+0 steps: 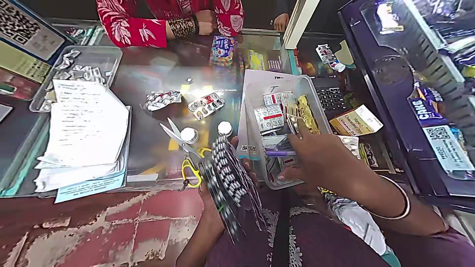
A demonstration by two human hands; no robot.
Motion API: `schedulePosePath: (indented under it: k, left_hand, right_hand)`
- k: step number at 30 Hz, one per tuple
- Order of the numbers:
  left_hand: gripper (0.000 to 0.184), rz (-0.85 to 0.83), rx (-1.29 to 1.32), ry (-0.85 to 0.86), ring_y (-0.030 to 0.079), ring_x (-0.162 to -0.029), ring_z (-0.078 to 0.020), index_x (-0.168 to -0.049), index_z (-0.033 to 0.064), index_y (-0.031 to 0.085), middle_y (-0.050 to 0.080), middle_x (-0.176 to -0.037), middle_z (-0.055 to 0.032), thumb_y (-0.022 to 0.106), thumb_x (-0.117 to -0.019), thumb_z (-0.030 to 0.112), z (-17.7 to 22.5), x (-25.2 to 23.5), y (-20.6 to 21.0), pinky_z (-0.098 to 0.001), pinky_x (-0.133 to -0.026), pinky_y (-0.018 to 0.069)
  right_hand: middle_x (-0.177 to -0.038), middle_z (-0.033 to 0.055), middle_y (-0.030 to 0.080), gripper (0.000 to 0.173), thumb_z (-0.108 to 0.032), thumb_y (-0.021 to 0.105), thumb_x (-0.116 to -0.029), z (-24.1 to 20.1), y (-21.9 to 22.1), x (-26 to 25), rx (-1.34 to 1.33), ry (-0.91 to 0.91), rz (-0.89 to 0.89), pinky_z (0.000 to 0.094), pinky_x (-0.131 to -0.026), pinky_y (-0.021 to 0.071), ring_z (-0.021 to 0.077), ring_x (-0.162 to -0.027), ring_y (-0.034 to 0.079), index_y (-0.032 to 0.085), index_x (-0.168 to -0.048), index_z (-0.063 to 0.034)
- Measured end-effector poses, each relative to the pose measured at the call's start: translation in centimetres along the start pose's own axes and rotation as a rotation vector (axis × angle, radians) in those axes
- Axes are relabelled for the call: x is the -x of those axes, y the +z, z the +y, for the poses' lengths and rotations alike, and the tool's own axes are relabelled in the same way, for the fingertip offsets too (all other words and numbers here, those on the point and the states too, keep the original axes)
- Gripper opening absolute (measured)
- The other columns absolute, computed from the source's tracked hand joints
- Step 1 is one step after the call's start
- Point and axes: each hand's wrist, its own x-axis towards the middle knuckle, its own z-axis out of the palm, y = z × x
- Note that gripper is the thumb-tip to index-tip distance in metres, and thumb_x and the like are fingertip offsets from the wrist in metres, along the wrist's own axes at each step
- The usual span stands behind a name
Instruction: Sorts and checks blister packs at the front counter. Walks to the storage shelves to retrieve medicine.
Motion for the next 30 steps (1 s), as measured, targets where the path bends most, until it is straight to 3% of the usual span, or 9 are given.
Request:
schedulePosePath:
  k: [3, 5, 9, 12, 16, 20, 23, 27, 30]
  left_hand:
    - [0.08, -0.027, 0.045, -0.011, 0.072, -0.095, -0.0257, -0.144, 0.0154, 0.058, 0.072, -0.108, -0.0094, 0.083, -0.0743, 0.045, 0.1, 0.1, -0.5, -0.0423, -0.082, 0.0601]
    - [0.077, -0.035, 0.029, -0.004, 0.072, -0.095, -0.0246, -0.142, 0.0148, 0.059, 0.072, -0.108, -0.0082, 0.083, -0.0746, 0.043, 0.3, 0.1, -0.5, -0.0424, -0.084, 0.0599]
    - [0.079, 0.014, -0.063, 0.04, 0.073, -0.094, -0.0235, -0.138, 0.0151, 0.063, 0.073, -0.106, -0.007, 0.084, -0.0705, 0.049, 0.6, 0.7, 0.2, -0.0422, -0.082, 0.0604]
    - [0.078, 0.033, -0.072, 0.052, 0.072, -0.097, -0.023, -0.138, 0.0139, 0.062, 0.072, -0.11, -0.0075, 0.084, -0.072, 0.05, 0.7, 1.3, -0.6, -0.0421, -0.082, 0.0601]
    - [0.076, 0.023, 0.039, 0.019, 0.072, -0.096, -0.026, -0.14, 0.0123, 0.061, 0.072, -0.109, -0.0099, 0.084, -0.0744, 0.042, 0.4, 1.0, -1.4, -0.0426, -0.083, 0.0604]
    - [0.076, 0.009, -0.041, 0.008, 0.072, -0.096, -0.0231, -0.136, 0.0135, 0.063, 0.072, -0.108, -0.0069, 0.086, -0.0706, 0.045, 0.5, 1.0, -0.5, -0.0414, -0.081, 0.0604]
    - [0.076, 0.008, -0.008, 0.015, 0.072, -0.097, -0.0247, -0.137, 0.0118, 0.063, 0.072, -0.109, -0.0084, 0.085, -0.0715, 0.043, 0.5, 0.8, -0.2, -0.0422, -0.083, 0.0599]
    - [0.073, 0.07, -0.066, 0.07, 0.072, -0.095, -0.0238, -0.131, 0.0115, 0.066, 0.072, -0.108, -0.0081, 0.086, -0.0709, 0.048, 0.6, 1.9, -0.9, -0.0414, -0.081, 0.0604]
    - [0.075, 0.083, -0.063, 0.065, 0.072, -0.095, -0.024, -0.131, 0.0108, 0.066, 0.072, -0.106, -0.0081, 0.086, -0.0686, 0.049, 0.8, 1.9, -0.2, -0.0421, -0.082, 0.0605]
  right_hand:
    - [-0.156, 0.0357, 0.033, 0.089, -0.069, 0.067, -0.0859, -0.2, -0.6, 0.1, -0.007, 0.017, -0.074, 0.0517, -0.074, 0.0539, 0.0408, -0.093, 0.069, 0.057, -0.134, 0.006]
    - [-0.153, 0.033, 0.041, 0.08, -0.062, 0.069, -0.085, 0.9, -0.4, 0.7, -0.052, -0.003, 0.016, 0.0552, -0.072, 0.0534, 0.0415, -0.09, 0.069, 0.06, -0.135, 0.0008]
    - [-0.146, 0.0275, 0.051, 0.071, -0.043, 0.07, -0.0884, 3.4, -0.2, 2.0, -0.126, -0.117, 0.175, 0.0552, -0.065, 0.0536, 0.0385, -0.081, 0.069, 0.047, -0.154, -0.0311]
    - [-0.157, 0.0289, 0.038, 0.067, -0.03, 0.068, -0.0896, 3.9, 0.1, 2.1, -0.126, -0.253, 0.229, 0.0499, -0.06, 0.0538, 0.0344, -0.074, 0.068, 0.047, -0.152, -0.0442]
    - [-0.166, 0.0285, 0.017, 0.054, -0.031, 0.064, -0.0969, 1.9, -0.7, 0.5, -0.072, -0.284, 0.042, 0.0479, -0.068, 0.0534, 0.0336, -0.084, 0.067, 0.053, -0.149, -0.04]
    - [-0.166, 0.0277, 0.017, 0.048, -0.034, 0.061, -0.101, 0.1, -1.9, -0.8, -0.002, -0.257, -0.187, 0.0521, -0.077, 0.0521, 0.0389, -0.096, 0.065, 0.056, -0.149, -0.0276]
    - [-0.164, 0.021, 0.031, 0.046, -0.032, 0.064, -0.0991, 0.5, -2.6, -0.7, 0.038, -0.271, -0.236, 0.0543, -0.08, 0.0513, 0.0387, -0.101, 0.066, 0.061, -0.144, -0.0221]
    - [-0.145, 0.0081, 0.059, 0.035, -0.028, 0.079, -0.0866, 3.3, -1.9, 0.0, 0.056, -0.385, -0.046, 0.0491, -0.069, 0.0553, 0.0289, -0.088, 0.071, 0.071, -0.119, -0.0195]
    - [-0.105, 0.0008, 0.072, 0.031, -0.022, 0.083, -0.083, 4.4, -2.0, 0.5, 0.104, -0.371, -0.004, 0.0451, -0.064, 0.0539, 0.0231, -0.08, 0.069, 0.072, -0.112, -0.0218]
